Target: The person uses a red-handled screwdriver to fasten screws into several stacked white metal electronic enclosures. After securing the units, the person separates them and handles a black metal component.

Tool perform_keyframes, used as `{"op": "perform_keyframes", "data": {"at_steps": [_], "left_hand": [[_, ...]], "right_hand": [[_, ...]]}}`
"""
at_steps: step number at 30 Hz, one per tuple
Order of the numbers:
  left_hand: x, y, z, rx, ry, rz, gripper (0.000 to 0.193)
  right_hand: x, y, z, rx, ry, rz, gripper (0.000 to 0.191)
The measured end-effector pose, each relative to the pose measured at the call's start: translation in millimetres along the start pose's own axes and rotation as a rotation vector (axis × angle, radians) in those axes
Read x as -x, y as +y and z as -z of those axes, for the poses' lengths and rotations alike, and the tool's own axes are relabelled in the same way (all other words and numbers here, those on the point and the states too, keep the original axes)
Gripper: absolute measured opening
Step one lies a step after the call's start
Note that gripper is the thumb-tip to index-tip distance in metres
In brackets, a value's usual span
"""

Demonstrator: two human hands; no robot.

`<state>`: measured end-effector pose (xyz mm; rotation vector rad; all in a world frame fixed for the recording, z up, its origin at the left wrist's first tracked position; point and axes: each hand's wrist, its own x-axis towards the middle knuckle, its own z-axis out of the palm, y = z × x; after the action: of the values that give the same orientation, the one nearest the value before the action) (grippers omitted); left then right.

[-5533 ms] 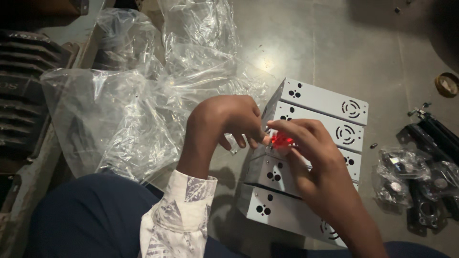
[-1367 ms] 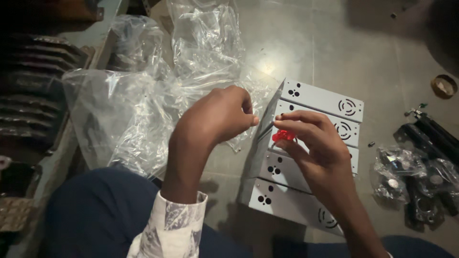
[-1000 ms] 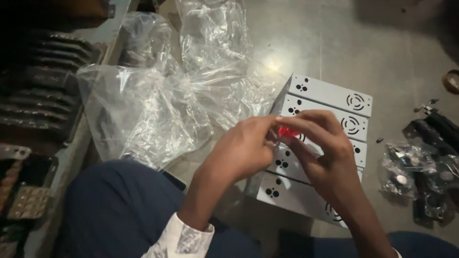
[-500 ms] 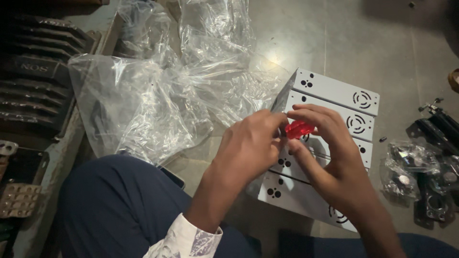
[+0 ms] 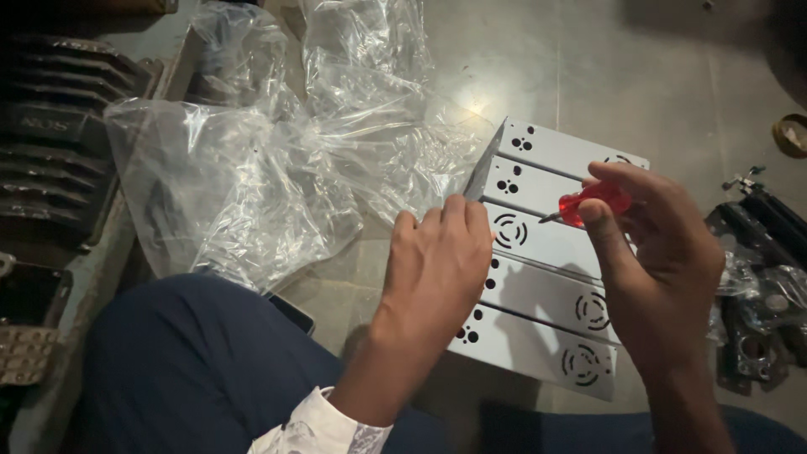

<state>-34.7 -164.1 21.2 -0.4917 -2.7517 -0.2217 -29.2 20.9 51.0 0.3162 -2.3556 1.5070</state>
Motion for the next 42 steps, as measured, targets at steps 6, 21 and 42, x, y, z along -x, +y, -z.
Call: {"op": "perform_keyframes", "data": {"at_steps": [6,21,42], "left_hand": [[-1,17,-1,-0.189,-0.127,0.069,0.037],[-13,23,-3,-0.081,-0.139,0.237,0.008],[-19,17,15,1.028,0.178,0.314,0.022]], "right_hand": [[2,-7,4,0.023,-0.016,0.051,0.028],[-6,6,-1,-0.162,-0.058,-0.642,0.036],[0,-11,-14,0.154,-0.076,-0.134,0.013]]}}
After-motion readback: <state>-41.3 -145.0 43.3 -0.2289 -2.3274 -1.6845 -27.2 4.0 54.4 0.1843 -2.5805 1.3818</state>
